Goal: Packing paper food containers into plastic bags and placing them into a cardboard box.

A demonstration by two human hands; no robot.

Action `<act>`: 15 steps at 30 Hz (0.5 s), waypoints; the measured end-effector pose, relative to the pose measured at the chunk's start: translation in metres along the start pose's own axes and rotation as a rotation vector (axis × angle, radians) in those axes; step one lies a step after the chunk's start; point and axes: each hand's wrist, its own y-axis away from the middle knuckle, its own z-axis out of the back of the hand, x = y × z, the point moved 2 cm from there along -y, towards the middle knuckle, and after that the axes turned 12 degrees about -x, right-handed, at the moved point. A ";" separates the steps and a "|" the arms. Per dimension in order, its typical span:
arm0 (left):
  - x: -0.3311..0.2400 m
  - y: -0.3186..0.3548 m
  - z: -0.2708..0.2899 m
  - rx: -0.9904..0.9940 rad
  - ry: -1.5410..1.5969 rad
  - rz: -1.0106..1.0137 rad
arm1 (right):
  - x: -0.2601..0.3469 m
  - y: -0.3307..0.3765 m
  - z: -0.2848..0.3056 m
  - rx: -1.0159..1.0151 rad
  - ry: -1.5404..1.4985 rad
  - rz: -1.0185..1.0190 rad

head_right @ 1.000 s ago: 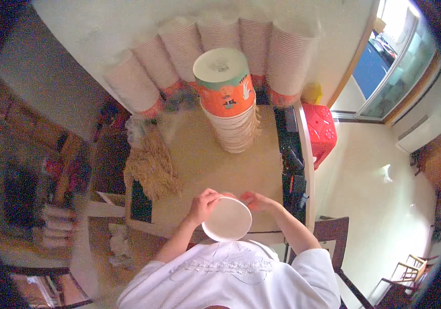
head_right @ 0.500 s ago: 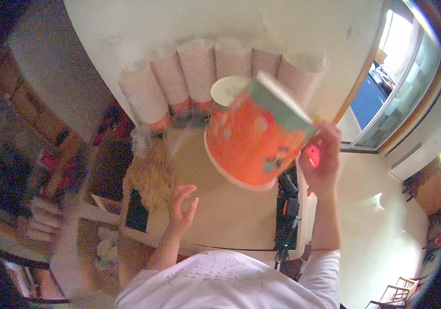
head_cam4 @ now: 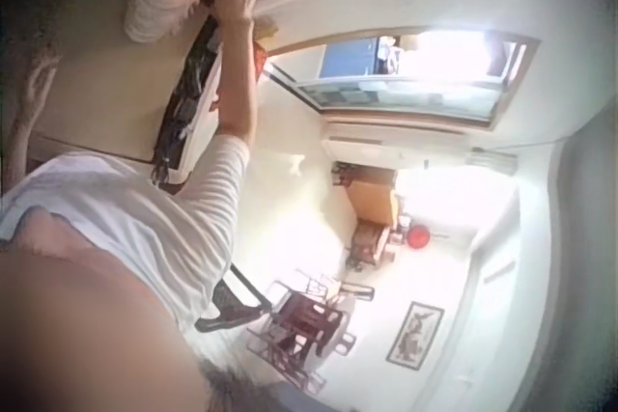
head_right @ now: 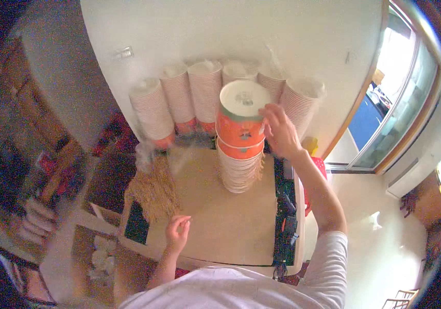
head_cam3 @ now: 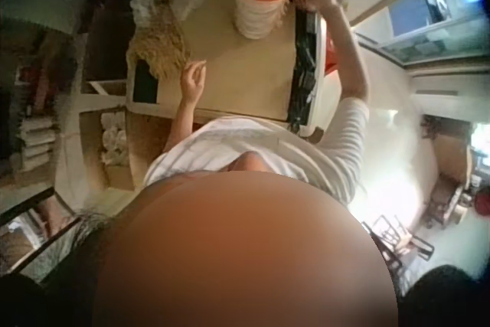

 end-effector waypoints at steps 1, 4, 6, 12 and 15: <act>0.003 0.001 0.002 -0.002 0.006 -0.003 | -0.004 0.006 -0.005 0.018 -0.007 0.025; 0.008 0.003 0.004 0.024 -0.037 0.035 | -0.004 0.017 -0.011 0.007 0.049 -0.015; 0.008 0.003 0.003 0.035 -0.021 0.112 | -0.007 0.019 -0.013 0.036 0.066 -0.043; 0.032 -0.015 -0.003 0.149 0.028 0.127 | 0.014 0.014 -0.016 0.312 0.178 -0.052; 0.056 -0.034 -0.009 0.204 0.014 0.126 | 0.031 -0.009 -0.011 0.405 0.204 -0.090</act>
